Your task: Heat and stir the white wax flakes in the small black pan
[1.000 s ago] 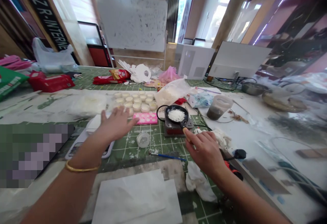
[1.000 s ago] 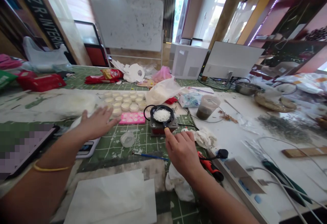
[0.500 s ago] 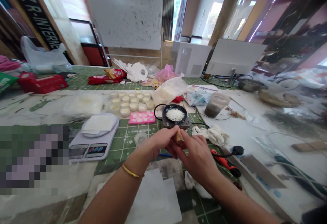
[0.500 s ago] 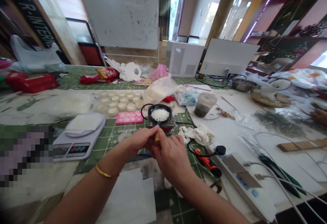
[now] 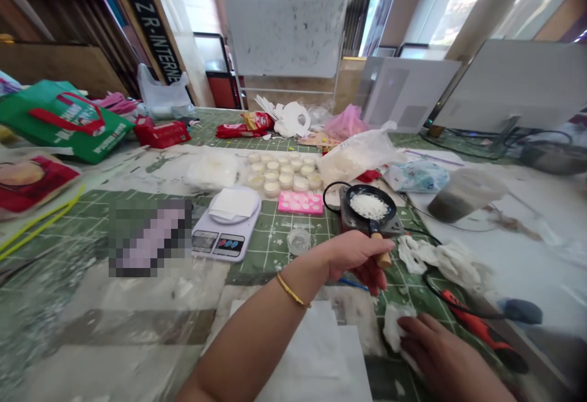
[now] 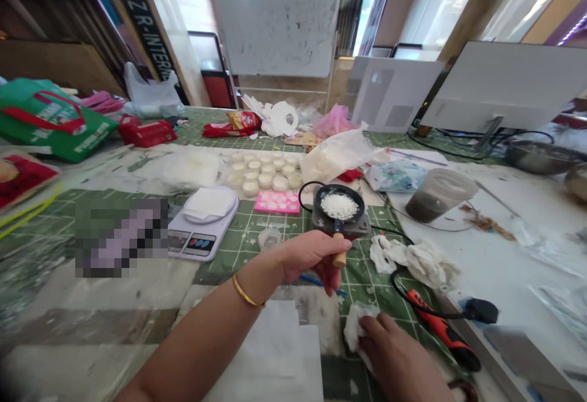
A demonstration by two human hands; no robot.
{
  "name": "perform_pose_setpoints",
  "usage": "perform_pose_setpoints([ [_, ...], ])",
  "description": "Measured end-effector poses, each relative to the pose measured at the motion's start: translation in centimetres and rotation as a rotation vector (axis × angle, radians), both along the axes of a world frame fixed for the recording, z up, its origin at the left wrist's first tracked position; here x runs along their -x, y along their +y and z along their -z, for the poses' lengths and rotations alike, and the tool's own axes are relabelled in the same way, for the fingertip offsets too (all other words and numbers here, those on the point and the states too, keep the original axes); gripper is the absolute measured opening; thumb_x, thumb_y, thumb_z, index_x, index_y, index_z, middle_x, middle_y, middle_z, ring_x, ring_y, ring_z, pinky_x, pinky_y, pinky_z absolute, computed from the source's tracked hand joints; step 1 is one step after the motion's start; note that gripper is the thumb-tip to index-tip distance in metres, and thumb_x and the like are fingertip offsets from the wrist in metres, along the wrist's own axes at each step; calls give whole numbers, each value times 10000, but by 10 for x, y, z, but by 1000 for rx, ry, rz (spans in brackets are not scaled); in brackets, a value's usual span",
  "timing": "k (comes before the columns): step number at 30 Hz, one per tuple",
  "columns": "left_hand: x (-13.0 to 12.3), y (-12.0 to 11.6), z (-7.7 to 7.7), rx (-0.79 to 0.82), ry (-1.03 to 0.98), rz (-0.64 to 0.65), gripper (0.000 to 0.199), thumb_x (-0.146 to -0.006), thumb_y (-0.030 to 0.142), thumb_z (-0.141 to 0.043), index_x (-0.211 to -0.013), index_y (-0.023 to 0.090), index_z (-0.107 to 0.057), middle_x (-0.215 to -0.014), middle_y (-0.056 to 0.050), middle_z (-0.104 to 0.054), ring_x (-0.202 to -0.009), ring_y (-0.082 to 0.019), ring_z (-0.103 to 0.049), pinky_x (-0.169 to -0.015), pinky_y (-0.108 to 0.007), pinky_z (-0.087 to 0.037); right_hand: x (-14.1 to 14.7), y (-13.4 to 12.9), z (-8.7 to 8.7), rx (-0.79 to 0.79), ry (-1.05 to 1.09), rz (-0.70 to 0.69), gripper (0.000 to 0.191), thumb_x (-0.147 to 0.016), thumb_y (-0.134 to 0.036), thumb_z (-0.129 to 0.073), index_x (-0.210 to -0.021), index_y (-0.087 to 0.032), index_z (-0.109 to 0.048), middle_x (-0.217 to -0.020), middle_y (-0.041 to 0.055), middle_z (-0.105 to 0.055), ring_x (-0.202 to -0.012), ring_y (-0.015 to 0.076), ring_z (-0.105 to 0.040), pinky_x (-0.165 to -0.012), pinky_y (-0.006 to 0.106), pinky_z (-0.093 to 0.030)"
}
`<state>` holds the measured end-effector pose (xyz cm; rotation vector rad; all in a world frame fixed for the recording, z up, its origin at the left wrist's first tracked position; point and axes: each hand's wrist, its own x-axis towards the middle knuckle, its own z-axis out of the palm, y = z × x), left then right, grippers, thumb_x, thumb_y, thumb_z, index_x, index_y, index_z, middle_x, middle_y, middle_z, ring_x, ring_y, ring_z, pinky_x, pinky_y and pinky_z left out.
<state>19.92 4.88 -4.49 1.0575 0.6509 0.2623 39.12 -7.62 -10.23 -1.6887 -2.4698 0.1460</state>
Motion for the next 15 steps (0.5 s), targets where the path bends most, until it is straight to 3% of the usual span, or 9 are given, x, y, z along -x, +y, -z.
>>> perform_pose_setpoints([
  [6, 3, 3, 2, 13, -24, 31, 354, -833, 405, -400, -596, 151, -469, -453, -17, -589, -411, -134, -573, -483, -261, -457, -6, 10, -6, -27, 97, 84, 302, -825, -373, -398, -748, -219, -646, -763, 58, -693, -649, 189, -660, -563, 255, -522],
  [10, 2, 5, 7, 27, -44, 33, 341, -835, 384, -396, -591, 155, -462, -457, -28, -595, -410, -146, -578, -482, -277, -467, -12, 7, -5, 48, 139, 172, 334, -815, -459, -395, -771, -241, -644, -785, 40, -696, -678, 196, -663, -574, 264, -529],
  [15, 6, 9, 16, 95, -145, 106, 421, -794, 528, -414, -620, 154, -500, -517, -40, -628, -485, -160, -611, -543, -302, -485, -11, 3, -16, 86, 222, 283, 411, -791, -543, -374, -671, -230, -611, -709, 56, -669, -612, 182, -633, -517, 249, -495],
])
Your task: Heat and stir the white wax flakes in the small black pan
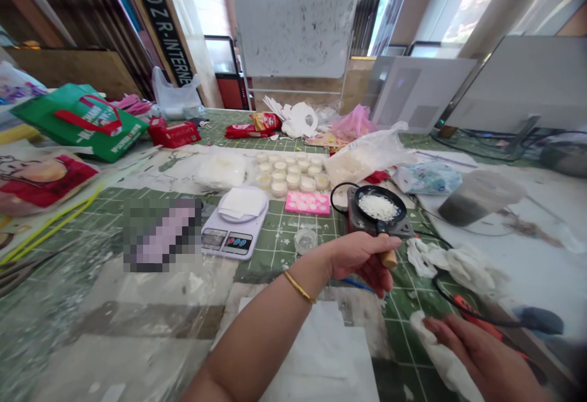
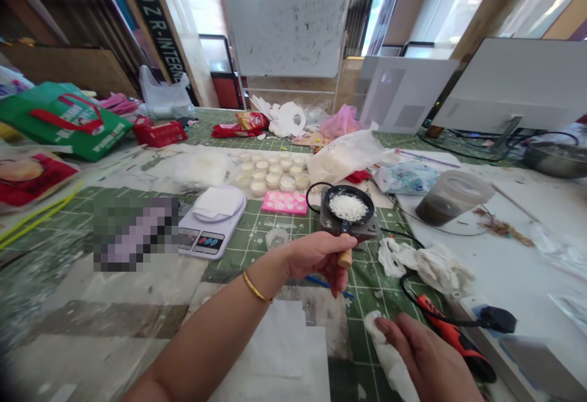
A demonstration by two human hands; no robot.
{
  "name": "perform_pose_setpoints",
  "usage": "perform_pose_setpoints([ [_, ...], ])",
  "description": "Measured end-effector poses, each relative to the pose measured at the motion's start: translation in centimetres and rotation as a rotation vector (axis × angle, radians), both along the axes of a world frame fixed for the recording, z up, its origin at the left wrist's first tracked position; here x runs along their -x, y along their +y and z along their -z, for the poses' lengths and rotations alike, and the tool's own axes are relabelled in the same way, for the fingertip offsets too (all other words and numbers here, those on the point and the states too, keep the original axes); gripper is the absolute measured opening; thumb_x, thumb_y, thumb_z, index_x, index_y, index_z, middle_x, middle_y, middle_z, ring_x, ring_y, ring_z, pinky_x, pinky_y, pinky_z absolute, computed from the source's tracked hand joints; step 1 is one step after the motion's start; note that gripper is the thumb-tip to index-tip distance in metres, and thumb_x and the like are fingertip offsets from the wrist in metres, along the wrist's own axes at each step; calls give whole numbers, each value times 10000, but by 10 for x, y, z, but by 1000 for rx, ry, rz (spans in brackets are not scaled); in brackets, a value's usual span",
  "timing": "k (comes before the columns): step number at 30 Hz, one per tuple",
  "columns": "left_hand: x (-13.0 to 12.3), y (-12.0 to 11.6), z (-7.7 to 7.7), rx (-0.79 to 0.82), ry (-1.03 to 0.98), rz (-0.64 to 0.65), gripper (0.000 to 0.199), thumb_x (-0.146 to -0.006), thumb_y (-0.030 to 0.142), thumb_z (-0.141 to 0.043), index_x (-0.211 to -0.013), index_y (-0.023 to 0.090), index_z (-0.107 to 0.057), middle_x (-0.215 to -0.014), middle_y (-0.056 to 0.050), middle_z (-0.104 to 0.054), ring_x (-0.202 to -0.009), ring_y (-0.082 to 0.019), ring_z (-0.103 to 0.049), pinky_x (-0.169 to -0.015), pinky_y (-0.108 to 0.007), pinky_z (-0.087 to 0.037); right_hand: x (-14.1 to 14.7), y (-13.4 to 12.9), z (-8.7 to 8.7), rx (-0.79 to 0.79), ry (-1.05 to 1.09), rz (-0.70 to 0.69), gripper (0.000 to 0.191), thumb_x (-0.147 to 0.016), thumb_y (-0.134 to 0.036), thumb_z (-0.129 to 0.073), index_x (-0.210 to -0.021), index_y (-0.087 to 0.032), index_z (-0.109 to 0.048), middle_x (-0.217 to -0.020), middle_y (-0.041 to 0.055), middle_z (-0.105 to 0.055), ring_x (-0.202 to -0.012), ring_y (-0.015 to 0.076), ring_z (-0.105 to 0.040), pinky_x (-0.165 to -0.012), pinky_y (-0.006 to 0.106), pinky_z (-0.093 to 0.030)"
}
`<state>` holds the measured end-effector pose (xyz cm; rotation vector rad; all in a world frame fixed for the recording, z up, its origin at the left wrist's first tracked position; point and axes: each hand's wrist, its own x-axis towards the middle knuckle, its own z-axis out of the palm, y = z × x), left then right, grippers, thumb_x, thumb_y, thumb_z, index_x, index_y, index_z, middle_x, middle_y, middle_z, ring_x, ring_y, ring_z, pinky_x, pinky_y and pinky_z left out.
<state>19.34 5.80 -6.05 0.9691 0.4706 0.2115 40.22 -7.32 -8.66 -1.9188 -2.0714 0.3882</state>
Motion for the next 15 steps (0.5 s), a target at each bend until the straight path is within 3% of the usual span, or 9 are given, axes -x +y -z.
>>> perform_pose_setpoints([
  [3, 10, 2, 3, 104, -52, 186, 523, -736, 612, -421, -755, 122, -604, -666, -75, -670, -665, -188, -651, -668, -331, -495, 4, -1, -16, 73, 58, 41, 429, -783, -566, -392, -588, -217, -548, -582, 33, -595, -528, 148, -568, -484, 230, -452],
  [5, 17, 4, 4, 97, -18, 352, 460, -666, 507, -578, -889, 108, -627, -791, -82, -680, -794, -221, -647, -699, -347, -492, 6, -2, -24, 92, 122, 44, 400, -797, -538, -406, -610, -210, -540, -578, 20, -564, -531, 129, -537, -497, 216, -438],
  [8, 20, 6, 8, 99, 10, 574, 527, -501, 315, -761, -965, 110, -619, -909, -72, -665, -910, -245, -620, -730, -348, -492, 4, -5, -29, 66, 214, 2, 317, -828, -447, -428, -675, -200, -555, -626, 15, -551, -578, 115, -521, -540, 202, -441],
  [10, 13, 1, 12, 94, 16, 675, 512, -536, 298, -764, -988, 119, -605, -910, -67, -653, -858, -229, -635, -712, -347, -500, 3, -6, -29, -54, 229, -41, 244, -826, -380, -464, -712, -198, -580, -748, 34, -576, -708, 128, -552, -642, 218, -466],
  [12, 0, -8, 18, 105, 2, 684, 469, -641, 380, -702, -1026, 144, -575, -882, -61, -637, -741, -209, -652, -660, -371, -510, 3, -7, -26, -271, 189, -55, 162, -805, -323, -515, -754, -205, -614, -858, 52, -577, -829, 153, -558, -720, 253, -472],
  [15, -23, -28, 25, 159, -39, 567, 501, -730, 522, -566, -1070, 156, -537, -895, -74, -600, -691, -213, -645, -658, -467, -500, 10, -6, -23, -474, 153, -99, 121, -796, -224, -532, -858, -220, -636, -870, 54, -576, -816, 144, -570, -685, 238, -482],
])
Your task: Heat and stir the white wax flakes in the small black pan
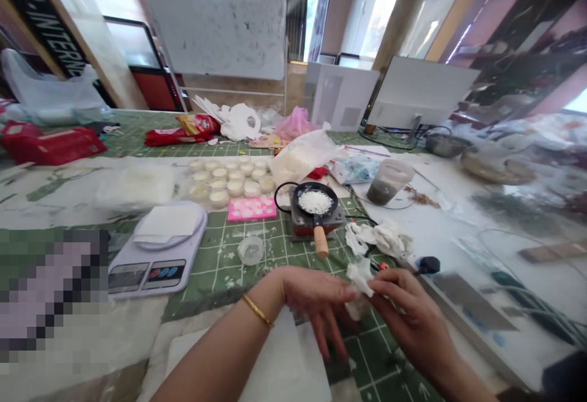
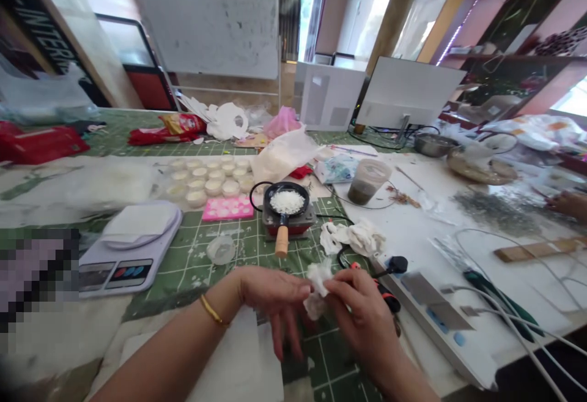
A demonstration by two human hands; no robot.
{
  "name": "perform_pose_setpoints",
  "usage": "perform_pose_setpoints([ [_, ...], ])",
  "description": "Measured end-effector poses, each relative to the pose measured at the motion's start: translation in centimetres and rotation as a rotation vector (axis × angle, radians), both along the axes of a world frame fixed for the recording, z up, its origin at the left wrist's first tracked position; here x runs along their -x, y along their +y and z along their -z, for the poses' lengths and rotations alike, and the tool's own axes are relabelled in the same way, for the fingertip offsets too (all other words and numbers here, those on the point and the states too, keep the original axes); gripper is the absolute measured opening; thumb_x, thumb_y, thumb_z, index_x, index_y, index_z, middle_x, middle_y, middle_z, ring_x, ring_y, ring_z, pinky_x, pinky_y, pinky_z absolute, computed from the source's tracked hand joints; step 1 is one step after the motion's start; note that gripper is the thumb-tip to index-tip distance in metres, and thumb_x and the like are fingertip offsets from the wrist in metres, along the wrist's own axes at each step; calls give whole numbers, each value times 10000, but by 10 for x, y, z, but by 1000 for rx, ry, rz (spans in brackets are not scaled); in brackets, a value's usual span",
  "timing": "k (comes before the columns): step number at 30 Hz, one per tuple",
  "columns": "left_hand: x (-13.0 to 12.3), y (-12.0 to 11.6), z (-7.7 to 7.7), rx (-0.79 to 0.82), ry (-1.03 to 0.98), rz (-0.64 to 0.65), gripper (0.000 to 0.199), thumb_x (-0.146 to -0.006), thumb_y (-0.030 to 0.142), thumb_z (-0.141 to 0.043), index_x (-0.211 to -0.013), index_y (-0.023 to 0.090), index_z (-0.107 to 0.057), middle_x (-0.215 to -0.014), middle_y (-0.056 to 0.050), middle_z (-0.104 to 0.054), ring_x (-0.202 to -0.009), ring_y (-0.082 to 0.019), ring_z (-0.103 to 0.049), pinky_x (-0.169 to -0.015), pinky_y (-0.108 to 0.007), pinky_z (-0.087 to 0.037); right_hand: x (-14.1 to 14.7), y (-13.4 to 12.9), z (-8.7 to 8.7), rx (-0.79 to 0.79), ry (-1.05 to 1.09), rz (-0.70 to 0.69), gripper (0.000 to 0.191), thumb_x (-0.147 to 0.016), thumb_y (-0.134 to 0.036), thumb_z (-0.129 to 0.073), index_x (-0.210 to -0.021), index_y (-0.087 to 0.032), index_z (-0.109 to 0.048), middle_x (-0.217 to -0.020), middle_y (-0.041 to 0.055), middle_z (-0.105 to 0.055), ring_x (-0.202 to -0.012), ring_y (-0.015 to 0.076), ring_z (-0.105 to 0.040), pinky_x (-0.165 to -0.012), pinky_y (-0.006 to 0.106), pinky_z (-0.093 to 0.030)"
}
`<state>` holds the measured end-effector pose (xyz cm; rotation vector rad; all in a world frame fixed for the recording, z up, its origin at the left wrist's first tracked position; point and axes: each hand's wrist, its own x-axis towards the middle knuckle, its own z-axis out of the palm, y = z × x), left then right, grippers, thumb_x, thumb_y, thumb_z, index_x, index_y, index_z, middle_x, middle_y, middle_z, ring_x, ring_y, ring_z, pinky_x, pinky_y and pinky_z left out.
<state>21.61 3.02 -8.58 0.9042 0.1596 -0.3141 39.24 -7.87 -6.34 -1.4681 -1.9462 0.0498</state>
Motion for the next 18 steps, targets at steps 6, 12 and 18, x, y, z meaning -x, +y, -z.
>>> perform_pose_setpoints([
  [6, -24, -25, -1, 121, -130, -324, 644, -658, 613, -574, -1143, 190, -529, -1007, -78, -544, -806, -168, -566, -845, -546, -396, 9, -2, -1, 66, 294, -116, 112, -804, -164, -508, -875, -204, -585, -966, 63, -585, -905, 161, -574, -773, 271, -493],
  [12, -25, -40, -20, 128, -59, -354, 630, -688, 601, -556, -1222, 286, -444, -1225, -89, -438, -854, -164, -517, -833, -523, -384, -13, -18, 5, -144, 557, 144, 157, -738, -138, -598, -880, -204, -607, -1058, 80, -558, -972, 208, -548, -828, 340, -458],
  [18, -46, -77, -27, 149, -123, -879, 612, -679, 514, -632, -1178, 214, -443, -1087, -69, -527, -898, -146, -533, -828, -319, -411, 16, -25, 8, 245, 1177, -152, 236, -837, -373, -454, -988, -276, -608, -1035, 72, -623, -861, 211, -618, -702, 335, -501],
])
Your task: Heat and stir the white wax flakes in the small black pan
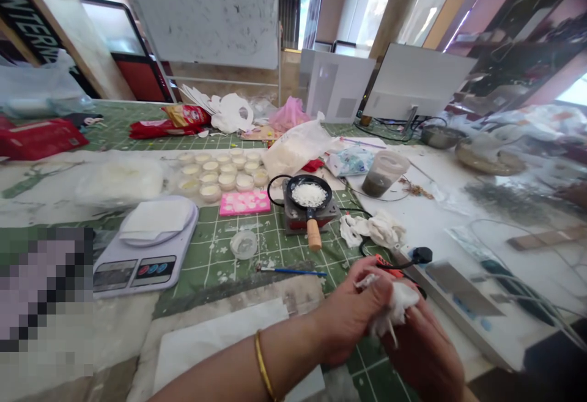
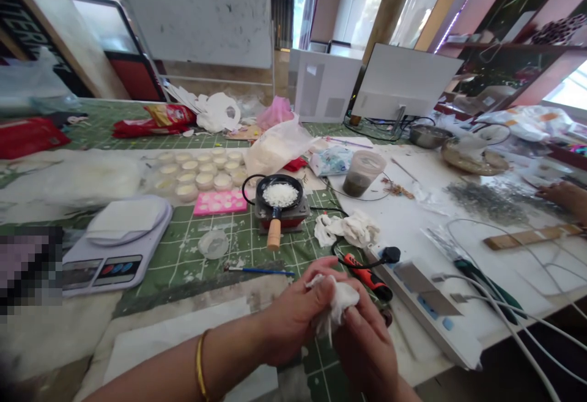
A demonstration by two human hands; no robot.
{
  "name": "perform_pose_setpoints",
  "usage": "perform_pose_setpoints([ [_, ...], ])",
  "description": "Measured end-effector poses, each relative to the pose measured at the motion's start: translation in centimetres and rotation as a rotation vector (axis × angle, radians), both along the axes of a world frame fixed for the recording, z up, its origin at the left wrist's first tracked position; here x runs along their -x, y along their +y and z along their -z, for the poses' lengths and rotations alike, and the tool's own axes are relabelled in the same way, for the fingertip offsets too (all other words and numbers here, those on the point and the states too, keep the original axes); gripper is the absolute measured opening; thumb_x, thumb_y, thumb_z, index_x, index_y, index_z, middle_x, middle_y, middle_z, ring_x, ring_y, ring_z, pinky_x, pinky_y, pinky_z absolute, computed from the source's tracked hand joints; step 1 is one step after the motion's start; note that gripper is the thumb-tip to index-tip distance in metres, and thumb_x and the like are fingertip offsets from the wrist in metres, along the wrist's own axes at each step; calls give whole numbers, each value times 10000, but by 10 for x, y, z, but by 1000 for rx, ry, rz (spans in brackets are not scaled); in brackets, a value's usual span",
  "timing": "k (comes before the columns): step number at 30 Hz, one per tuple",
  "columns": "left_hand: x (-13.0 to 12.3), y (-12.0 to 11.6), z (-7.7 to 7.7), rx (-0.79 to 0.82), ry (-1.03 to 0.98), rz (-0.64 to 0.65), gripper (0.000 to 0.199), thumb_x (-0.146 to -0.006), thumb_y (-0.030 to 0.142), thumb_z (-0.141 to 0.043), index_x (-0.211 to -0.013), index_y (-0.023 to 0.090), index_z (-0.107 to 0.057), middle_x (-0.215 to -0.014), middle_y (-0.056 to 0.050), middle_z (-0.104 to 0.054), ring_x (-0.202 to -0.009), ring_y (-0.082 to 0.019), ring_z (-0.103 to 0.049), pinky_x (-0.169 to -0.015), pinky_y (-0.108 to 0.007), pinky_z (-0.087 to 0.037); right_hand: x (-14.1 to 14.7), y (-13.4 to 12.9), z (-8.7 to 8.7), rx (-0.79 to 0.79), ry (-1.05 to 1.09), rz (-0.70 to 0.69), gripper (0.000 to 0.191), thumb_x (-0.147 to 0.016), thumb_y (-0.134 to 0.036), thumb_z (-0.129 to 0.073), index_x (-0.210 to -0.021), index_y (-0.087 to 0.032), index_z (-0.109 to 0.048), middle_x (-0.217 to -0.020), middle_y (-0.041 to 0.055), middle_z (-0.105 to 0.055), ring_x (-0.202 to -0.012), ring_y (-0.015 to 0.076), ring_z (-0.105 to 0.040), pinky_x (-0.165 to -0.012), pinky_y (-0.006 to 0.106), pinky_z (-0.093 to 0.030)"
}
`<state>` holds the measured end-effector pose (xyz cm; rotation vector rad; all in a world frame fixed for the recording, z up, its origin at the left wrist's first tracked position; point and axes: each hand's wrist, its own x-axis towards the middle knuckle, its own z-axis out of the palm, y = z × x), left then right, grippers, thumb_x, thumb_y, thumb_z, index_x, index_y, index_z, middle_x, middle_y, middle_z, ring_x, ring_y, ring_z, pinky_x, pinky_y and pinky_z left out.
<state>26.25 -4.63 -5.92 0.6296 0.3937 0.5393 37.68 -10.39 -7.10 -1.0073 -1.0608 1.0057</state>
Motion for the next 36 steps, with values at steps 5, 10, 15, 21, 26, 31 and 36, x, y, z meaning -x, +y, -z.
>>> perform_pose_setpoints([
  [5, -14, -15, 9, -437, 281, -301, 354, -794, 409, -518, -1027, 142, -510, -786, -32, -577, -671, -116, -535, -644, -248, -447, 27, -8, 13, 74, 250, 93, 293, -887, -376, -347, -1118, -406, -524, -1114, 11, -606, -922, 171, -613, -812, 347, -483],
  [10, -1, -2, 10, -1305, 561, -131, 325, -845, 259, -390, -1114, 129, -518, -1067, -126, -597, -921, -205, -574, -798, -307, -460, 4, -12, 10, 103, 28, 46, 148, -812, -303, -535, -894, -366, -641, -1234, -27, -522, -1061, 177, -545, -792, 287, -492],
  [15, 12, 4, 14, -1735, 748, 260, 289, -847, 188, -340, -924, 119, -610, -909, -148, -653, -801, -236, -611, -689, -350, -479, -26, 0, -22, 326, -336, -299, 172, -817, -304, -535, -893, -255, -681, -1211, 55, -543, -1124, 200, -505, -931, 336, -424],
  [21, 9, 0, 13, -700, 736, -129, 349, -873, 395, -336, -981, 157, -566, -898, -84, -643, -818, -189, -584, -722, -307, -448, -27, -6, -27, 92, -698, 124, 387, -761, -326, -602, -1141, -262, -563, -1132, 70, -588, -1012, 192, -570, -859, 325, -478],
  [26, 3, -4, -1, 87, 247, -264, 519, -833, 509, -400, -1176, 125, -472, -1133, -111, -573, -1050, -185, -525, -914, -293, -383, -6, -2, -9, -85, -927, -16, 305, -740, -281, -622, -1039, -227, -601, -1035, 55, -609, -966, 166, -576, -832, 262, -479],
  [31, 23, -1, -7, 344, -66, -90, 802, -778, 697, -242, -1287, 88, -360, -1350, -182, -384, -1186, -211, -445, -996, -332, -323, -26, 9, -5, 192, -642, 196, 222, -798, -332, -548, -960, -182, -572, -854, 48, -639, -698, 132, -602, -613, 227, -496],
  [36, 29, -5, -7, 191, 19, 222, 934, -701, 786, -147, -1096, 39, -544, -1078, -204, -589, -1019, -236, -561, -987, -388, -308, -26, 2, -6, -72, -842, 6, 349, -816, -286, -488, -1154, -203, -512, -1125, 94, -562, -991, 187, -555, -827, 292, -458],
])
